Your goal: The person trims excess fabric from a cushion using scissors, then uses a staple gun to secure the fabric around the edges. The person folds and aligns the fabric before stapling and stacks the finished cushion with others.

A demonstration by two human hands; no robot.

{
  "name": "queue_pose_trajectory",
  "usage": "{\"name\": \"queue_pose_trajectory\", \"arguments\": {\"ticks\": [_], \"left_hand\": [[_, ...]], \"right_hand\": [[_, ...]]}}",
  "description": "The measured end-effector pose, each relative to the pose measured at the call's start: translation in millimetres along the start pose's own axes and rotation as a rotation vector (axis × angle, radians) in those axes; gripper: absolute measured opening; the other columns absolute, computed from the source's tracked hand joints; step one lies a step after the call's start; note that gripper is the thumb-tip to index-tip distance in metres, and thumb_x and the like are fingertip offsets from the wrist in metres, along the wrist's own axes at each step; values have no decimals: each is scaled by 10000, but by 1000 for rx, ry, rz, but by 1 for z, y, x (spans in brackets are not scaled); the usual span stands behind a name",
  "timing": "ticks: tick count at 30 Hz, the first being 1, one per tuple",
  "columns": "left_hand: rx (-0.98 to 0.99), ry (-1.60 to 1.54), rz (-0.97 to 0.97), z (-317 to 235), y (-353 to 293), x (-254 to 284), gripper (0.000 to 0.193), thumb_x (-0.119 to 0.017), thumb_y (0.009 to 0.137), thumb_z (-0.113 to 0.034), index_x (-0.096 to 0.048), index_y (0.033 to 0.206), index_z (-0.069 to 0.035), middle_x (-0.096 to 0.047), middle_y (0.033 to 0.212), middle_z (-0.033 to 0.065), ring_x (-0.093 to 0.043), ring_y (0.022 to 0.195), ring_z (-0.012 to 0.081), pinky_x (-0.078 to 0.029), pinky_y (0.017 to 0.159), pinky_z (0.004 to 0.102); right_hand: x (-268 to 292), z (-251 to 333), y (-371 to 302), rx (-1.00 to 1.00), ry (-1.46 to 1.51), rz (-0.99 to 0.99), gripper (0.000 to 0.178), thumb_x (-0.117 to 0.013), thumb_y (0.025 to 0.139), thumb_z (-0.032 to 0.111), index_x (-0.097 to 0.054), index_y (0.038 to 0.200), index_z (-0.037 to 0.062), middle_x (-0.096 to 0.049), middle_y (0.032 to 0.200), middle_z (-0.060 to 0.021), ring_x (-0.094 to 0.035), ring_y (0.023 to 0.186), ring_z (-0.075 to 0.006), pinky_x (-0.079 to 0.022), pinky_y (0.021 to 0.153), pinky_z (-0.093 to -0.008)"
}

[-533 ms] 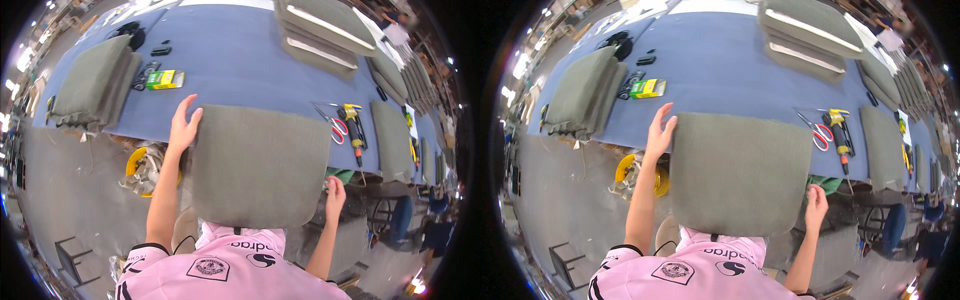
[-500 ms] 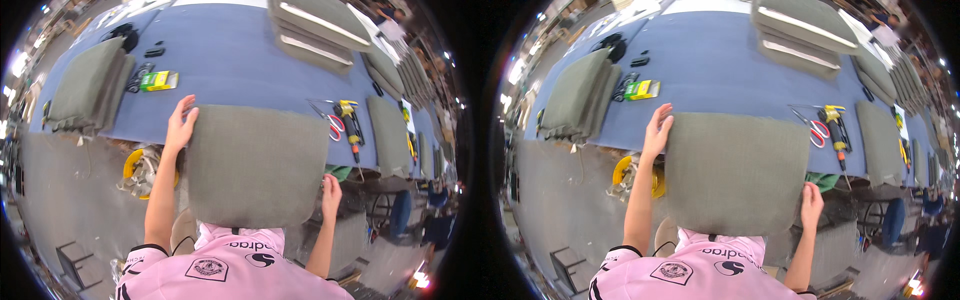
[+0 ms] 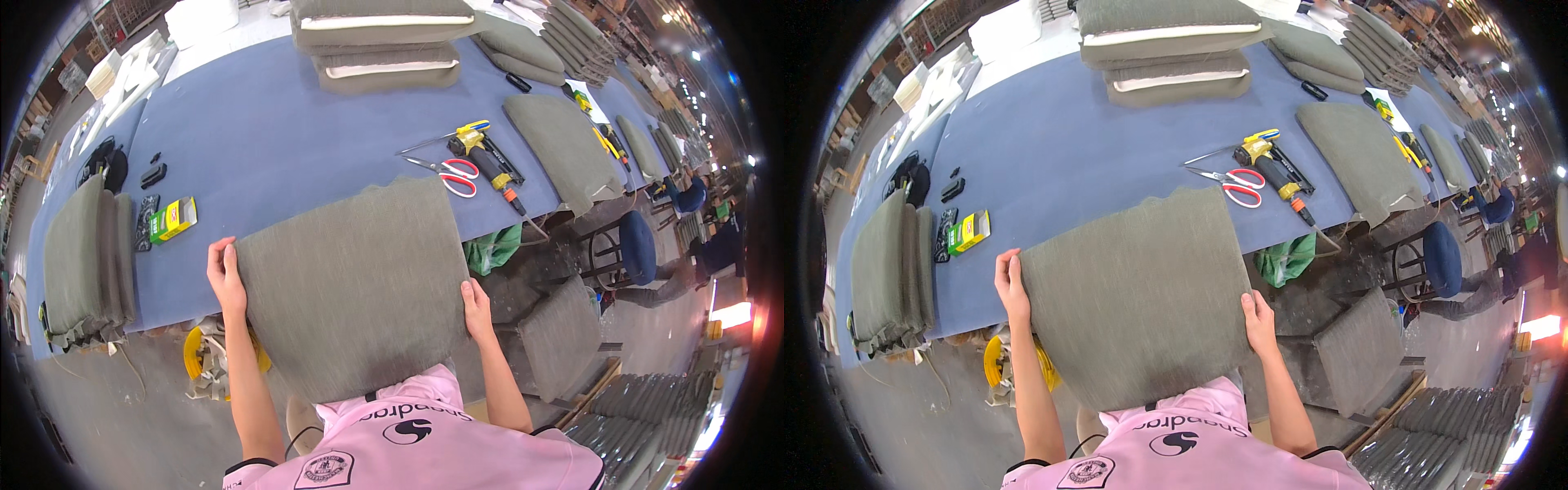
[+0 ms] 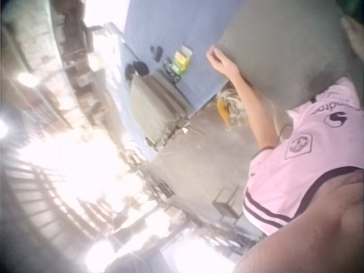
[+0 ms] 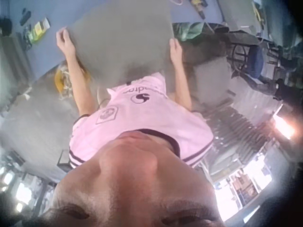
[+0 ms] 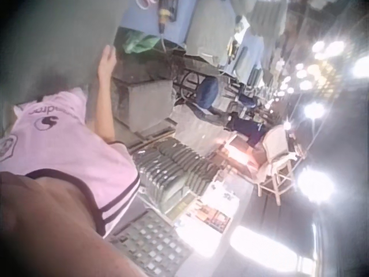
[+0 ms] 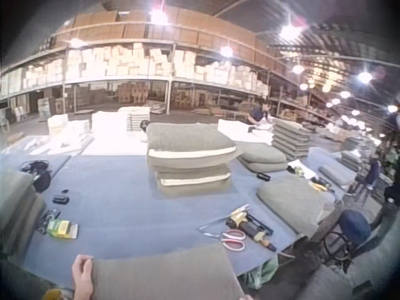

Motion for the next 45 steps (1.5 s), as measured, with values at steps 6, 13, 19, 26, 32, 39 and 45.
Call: {"name": "queue_pose_trajectory", "arguments": {"ticks": [6, 13, 19, 26, 32, 39, 45], "left_hand": [[-11, 21, -18, -17, -7, -2, 256, -578, 1164, -223, -717, 1213, -14, -633, 1069, -23, -516, 992, 88, -429, 930, 266], [-135, 713, -57, -43, -9, -3, 309, -615, 1099, -177, -677, 1353, -13, -709, 1362, 178, -641, 1273, 356, -473, 1112, 462], [-421, 647, 230, -141, -67, -161, 524, -709, 992, -210, -618, 1490, -75, -524, 1644, 234, -444, 1574, 413, -263, 1311, 616], [-467, 736, 333, -144, -112, -214, 550, -718, 958, -298, -648, 1481, -142, -421, 1742, 200, -302, 1653, 431, -193, 1338, 659], [-459, 755, 319, -141, -111, -217, 499, -707, 938, -262, -673, 1422, -145, -458, 1713, 187, -347, 1627, 419, -220, 1332, 642], [-461, 736, 311, -143, -113, -221, 508, -710, 924, -259, -682, 1418, -145, -462, 1712, 187, -358, 1623, 416, -229, 1329, 641], [-467, 734, 311, -143, -112, -220, 507, -705, 930, -255, -681, 1424, -143, -475, 1703, 183, -370, 1617, 416, -231, 1330, 635]], "right_hand": [[7, -14, 2, 25, -22, -37, 569, -613, 1134, 481, -673, 1329, -50, -762, 1201, -191, -718, 1108, -279, -550, 970, -396], [29, 160, 87, 595, -343, -158, 268, -760, 1007, 169, -702, 1235, 40, -715, 1235, -160, -729, 1110, -359, -567, 924, -427], [23, 208, 314, 811, -1024, -253, 311, -714, 979, 120, -718, 1289, 120, -721, 1290, -122, -721, 1143, -375, -595, 973, -528], [1, 164, 422, 432, -1537, 218, 586, -760, 920, 214, -690, 1495, 300, -605, 1560, -130, -574, 1433, -390, -509, 1118, -654], [19, 190, 431, 404, -1580, 236, 550, -834, 865, 290, -757, 1409, 304, -572, 1512, -143, -648, 1369, -374, -561, 1107, -552], [52, 239, 416, 557, -728, 182, 308, -760, 1009, 279, -679, 1264, 127, -807, 1076, -133, -800, 906, -270, -631, 793, -445], [-32, 229, 340, 306, 189, 535, 234, -688, 1116, 322, -591, 1219, 136, -788, 964, -79, -520, 603, -42, -348, 487, -233]]}}
Point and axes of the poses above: each hand's wrist, its own y-axis towards the middle knuckle, its own x-axis out of the back of the hand, z = x × y, the point moved 8 cm from there along y, towards the middle knuckle
